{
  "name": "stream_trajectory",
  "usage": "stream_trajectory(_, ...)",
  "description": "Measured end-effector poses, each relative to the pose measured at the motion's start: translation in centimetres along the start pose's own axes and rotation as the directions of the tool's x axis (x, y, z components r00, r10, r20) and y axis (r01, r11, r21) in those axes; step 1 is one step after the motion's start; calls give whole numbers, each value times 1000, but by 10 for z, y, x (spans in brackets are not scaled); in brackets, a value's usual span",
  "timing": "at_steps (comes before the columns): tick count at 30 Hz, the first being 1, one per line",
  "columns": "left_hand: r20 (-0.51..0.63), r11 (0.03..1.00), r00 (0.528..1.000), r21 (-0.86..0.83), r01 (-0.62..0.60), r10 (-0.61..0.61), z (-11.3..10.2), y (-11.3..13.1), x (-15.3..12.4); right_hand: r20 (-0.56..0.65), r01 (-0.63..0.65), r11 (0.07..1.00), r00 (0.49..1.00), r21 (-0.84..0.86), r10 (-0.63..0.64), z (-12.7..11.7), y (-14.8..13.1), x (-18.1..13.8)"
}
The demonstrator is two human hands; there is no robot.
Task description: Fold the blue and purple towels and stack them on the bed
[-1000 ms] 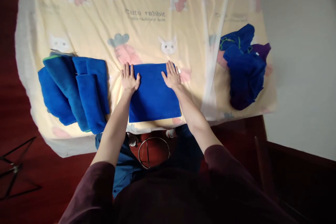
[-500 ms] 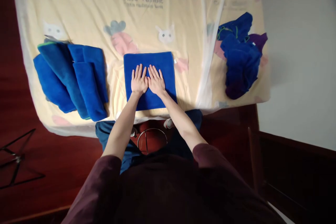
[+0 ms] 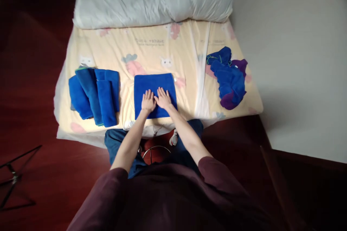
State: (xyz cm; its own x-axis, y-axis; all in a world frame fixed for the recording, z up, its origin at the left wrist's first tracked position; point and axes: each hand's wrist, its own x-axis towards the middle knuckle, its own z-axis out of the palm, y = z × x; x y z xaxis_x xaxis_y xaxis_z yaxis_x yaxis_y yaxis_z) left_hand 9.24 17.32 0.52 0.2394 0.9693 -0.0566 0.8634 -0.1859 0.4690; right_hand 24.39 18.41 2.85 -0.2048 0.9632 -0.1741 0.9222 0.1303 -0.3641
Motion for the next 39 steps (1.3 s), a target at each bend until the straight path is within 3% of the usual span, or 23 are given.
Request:
stream_trajectory(2,-26,999,999,23,-43,43,6,8,-31,-71,4,999,997,33,-2,17,-18,-25)
stream_trajectory(5,-49,997,997,53,-60,62,7,3,-64,-106,31,998,994,59,-24,31,-23,-54)
stream_trajectory(9,-90,996,994,74,-49,56,-4,-17,-86,-130,52,997,990,57,-44,29,0,-74)
stream_trajectory(19,-208,986,966,42,163,-151,-17,-51,-149,-175,-80,995,981,62,89,16,70,-127)
stream_trajectory(24,-225,971,945,-91,222,-237,-15,-56,-183,-253,2,971,966,241,61,18,97,-180)
stream_trajectory(29,-238,913,914,-327,243,-328,-11,-57,-222,-349,23,845,917,534,195,27,111,-209)
stream_trajectory(34,-192,801,864,-506,319,-466,-26,-55,-208,-312,8,722,905,692,289,32,106,-187)
stream_trajectory(39,-143,739,815,-529,416,-561,-30,-61,-165,-251,-78,737,912,672,325,38,100,-162)
